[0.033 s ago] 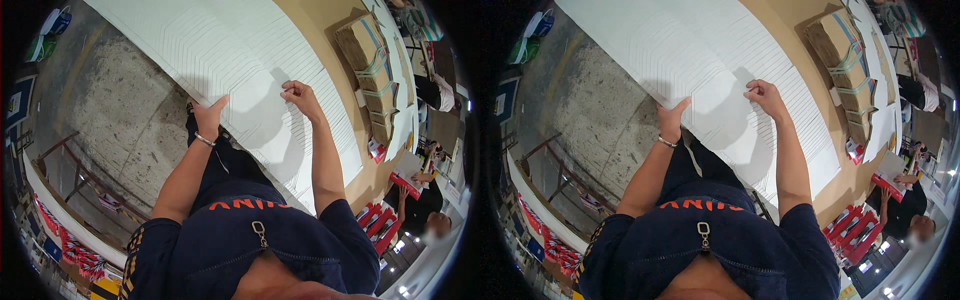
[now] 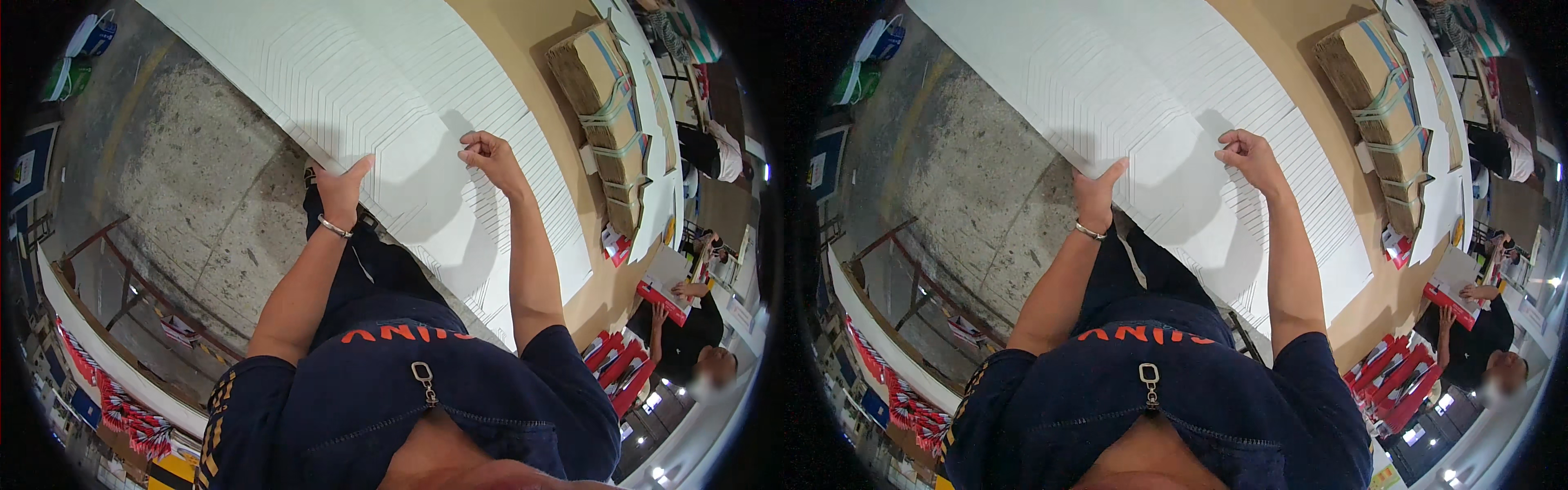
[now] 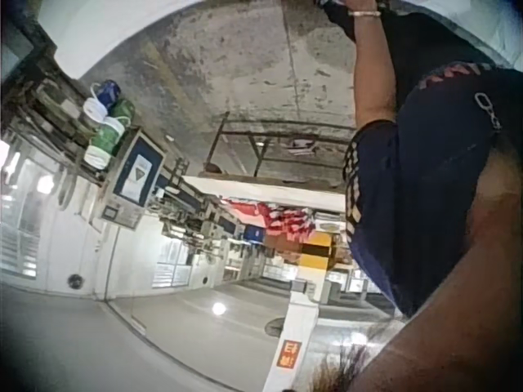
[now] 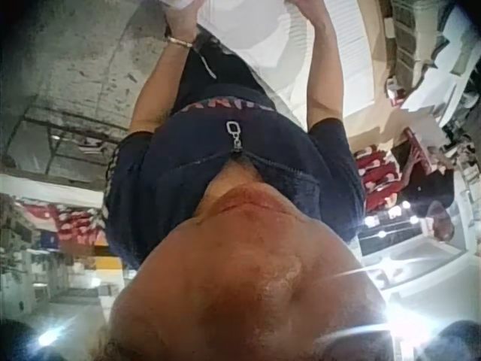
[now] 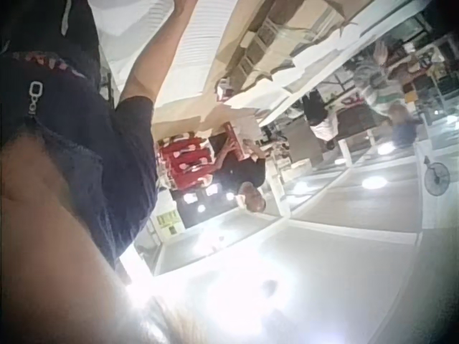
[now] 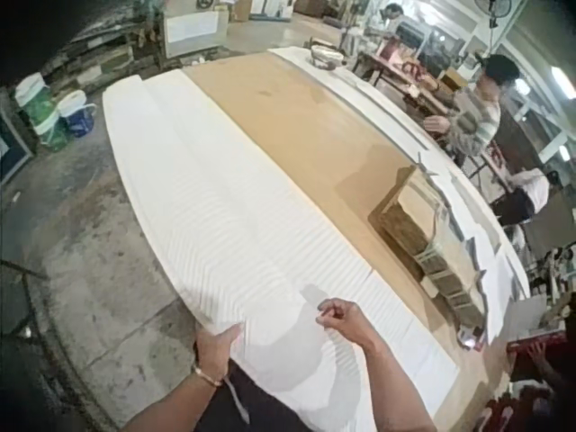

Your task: The person repeatedly picks up pre-cut white cardboard pieces from a table, aligns them, and folds them into box shapes. They then stack the assembled boxes on the table. Other workers are visible in the background handling similar materials.

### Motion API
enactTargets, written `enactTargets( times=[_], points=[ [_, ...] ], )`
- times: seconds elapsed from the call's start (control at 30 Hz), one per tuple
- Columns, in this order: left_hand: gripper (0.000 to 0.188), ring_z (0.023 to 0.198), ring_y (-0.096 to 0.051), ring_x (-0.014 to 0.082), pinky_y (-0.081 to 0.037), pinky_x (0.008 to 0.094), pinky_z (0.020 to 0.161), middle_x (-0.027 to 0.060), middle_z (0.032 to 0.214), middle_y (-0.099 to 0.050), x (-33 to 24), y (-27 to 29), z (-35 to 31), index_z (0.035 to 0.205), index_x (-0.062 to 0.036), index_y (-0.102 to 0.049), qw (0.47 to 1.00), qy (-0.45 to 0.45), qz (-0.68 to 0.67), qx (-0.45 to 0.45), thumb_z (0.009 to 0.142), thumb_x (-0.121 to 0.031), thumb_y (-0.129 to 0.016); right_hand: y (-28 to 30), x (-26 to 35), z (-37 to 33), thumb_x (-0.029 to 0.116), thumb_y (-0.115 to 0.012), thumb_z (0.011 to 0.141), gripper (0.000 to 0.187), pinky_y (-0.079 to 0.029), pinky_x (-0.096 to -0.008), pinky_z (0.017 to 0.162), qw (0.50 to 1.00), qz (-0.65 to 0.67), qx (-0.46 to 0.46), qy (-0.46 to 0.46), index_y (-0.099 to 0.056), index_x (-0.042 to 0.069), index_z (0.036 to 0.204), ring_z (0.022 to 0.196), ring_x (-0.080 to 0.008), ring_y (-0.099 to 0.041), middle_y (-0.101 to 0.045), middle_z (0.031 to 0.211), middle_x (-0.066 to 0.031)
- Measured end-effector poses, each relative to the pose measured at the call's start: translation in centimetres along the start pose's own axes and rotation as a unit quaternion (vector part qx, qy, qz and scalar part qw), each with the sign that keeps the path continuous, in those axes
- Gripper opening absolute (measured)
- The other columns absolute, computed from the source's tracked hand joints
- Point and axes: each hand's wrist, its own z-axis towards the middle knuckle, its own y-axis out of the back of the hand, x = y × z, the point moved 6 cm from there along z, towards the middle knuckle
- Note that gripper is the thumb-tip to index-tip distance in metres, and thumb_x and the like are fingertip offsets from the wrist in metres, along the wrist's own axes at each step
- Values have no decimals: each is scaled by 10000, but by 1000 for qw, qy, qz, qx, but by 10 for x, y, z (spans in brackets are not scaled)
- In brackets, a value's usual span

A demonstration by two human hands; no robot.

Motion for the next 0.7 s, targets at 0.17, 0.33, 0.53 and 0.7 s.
enactTargets(
  times=[0.17, 0.33, 0.53, 0.7],
  points=[
    [686, 1055, -526, 201, -427, 314, 922, 103, 1172, -532, 0, -2, -1, 1250, 18, -422, 1000, 1, -28, 2, 671, -43, -784, 0, 1, -2, 85, -707, 804, 244, -447, -197, 634, 1000, 1, 22, -6, -613, 19, 1020, 670, -50, -515, -542, 721, 42],
    [703, 1076, -514, 207, -410, 322, 939, 109, 1185, -523, 7, 2, 1, 1261, 15, -409, 999, -22, -1, -25, 667, -37, -780, 0, 2, -1, 83, -702, 806, 244, -441, -200, 626, 999, 6, 37, 7, -611, 25, 1025, 664, -48, -504, -525, 714, 48],
    [739, 1091, -505, 217, -407, 326, 944, 125, 1212, -503, 5, 2, -2, 1277, 30, -380, 999, -15, 2, -32, 668, -58, -788, 1, 5, -3, 89, -706, 791, 258, -421, -208, 623, 999, -7, 37, 14, -610, 7, 1016, 650, -51, -499, -518, 678, 50],
    [770, 1106, -492, 222, -406, 334, 945, 137, 1238, -481, 0, 2, -7, 1287, 49, -358, 1000, -13, 3, -25, 670, -94, -797, 2, 8, -5, 85, -709, 782, 260, -416, -212, 623, 999, -9, 33, 9, -610, -3, 1006, 643, -53, -497, -518, 655, 48]
  ],
)
